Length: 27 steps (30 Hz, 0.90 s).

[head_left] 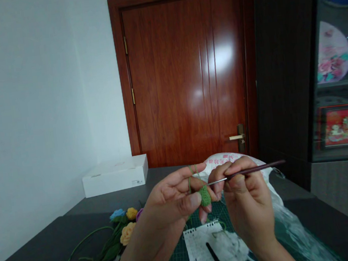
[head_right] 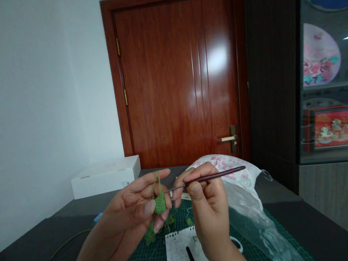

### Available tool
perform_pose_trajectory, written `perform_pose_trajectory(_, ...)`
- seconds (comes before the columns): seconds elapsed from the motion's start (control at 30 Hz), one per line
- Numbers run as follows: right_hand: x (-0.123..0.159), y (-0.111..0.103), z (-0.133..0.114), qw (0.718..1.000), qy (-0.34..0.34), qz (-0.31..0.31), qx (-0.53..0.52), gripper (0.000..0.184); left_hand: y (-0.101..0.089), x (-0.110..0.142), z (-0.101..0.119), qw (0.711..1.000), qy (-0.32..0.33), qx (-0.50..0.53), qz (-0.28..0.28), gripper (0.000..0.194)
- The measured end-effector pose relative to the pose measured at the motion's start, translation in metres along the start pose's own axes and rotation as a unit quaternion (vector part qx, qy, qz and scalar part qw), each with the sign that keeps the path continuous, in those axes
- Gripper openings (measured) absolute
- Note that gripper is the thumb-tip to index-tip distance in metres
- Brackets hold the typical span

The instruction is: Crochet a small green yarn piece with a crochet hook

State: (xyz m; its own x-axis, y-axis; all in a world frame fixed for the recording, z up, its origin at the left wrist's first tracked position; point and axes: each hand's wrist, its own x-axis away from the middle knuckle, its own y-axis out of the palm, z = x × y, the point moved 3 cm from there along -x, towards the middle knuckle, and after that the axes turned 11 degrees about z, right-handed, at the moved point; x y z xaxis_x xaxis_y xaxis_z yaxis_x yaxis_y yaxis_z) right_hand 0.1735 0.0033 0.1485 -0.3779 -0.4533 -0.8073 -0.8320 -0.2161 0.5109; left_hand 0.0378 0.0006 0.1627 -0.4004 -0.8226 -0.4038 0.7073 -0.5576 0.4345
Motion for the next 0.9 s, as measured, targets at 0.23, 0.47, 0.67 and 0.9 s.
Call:
perform_pose_trajectory(0.23, -0.0028, 0.0004, 0.0032, 0.990, 0.133, -0.022, -0.047, 0.020, -0.0034, -0.0009, -0.0017, 0.999, -0.014, 0.005, -0.036, 0.028)
perform_pose_trajectory(0.47, -0.0024, 0.0064, 0.0055, 0.981, 0.183, -0.051, -0.038, 0.027, -0.0067, -0.0014, 0.0042, 0.989, 0.067, -0.112, 0.068, 0.039)
perform_pose_trajectory(0.67, -0.0034, 0.0007, 0.0084, 0.990, 0.129, -0.055, 0.009, 0.022, -0.0062, 0.0015, 0.0052, 0.981, 0.090, -0.145, 0.092, 0.055)
perform_pose_trajectory(0.9, 0.0019, 0.0034, 0.0045, 0.998, -0.011, -0.010, 0.062, 0.008, -0.0009, 0.0030, -0.0016, 0.970, 0.113, -0.162, 0.142, 0.045)
